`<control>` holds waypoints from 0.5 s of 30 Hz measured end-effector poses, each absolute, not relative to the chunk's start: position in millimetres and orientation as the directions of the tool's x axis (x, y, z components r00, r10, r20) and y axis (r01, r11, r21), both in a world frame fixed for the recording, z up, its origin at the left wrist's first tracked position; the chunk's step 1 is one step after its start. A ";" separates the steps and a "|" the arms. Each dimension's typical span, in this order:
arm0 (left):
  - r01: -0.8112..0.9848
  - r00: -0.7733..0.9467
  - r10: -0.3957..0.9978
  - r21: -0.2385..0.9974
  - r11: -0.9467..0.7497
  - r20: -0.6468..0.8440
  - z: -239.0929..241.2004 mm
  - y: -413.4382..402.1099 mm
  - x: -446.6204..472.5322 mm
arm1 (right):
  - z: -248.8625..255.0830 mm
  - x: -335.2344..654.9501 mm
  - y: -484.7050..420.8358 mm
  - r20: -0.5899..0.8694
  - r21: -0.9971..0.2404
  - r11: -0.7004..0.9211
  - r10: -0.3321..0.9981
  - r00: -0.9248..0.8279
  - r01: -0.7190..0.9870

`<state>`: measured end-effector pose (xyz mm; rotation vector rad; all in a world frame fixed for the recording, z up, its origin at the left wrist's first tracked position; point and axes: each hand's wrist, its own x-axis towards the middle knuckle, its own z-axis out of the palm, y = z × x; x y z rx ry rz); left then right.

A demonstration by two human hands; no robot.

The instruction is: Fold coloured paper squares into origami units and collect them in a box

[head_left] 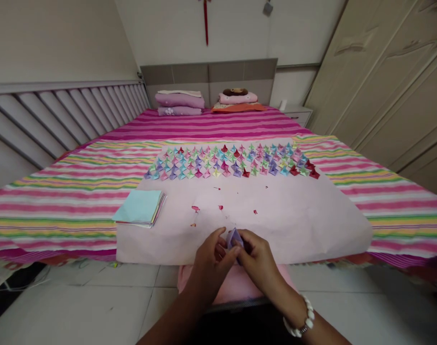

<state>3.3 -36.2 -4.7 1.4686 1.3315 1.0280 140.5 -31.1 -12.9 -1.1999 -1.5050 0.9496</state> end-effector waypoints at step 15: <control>0.398 0.024 0.990 0.907 -0.140 0.142 -15.0 -31.8 4.9 | -14.1 137.8 -35.4 0.318 -0.894 0.315 0.947 -0.043 0.318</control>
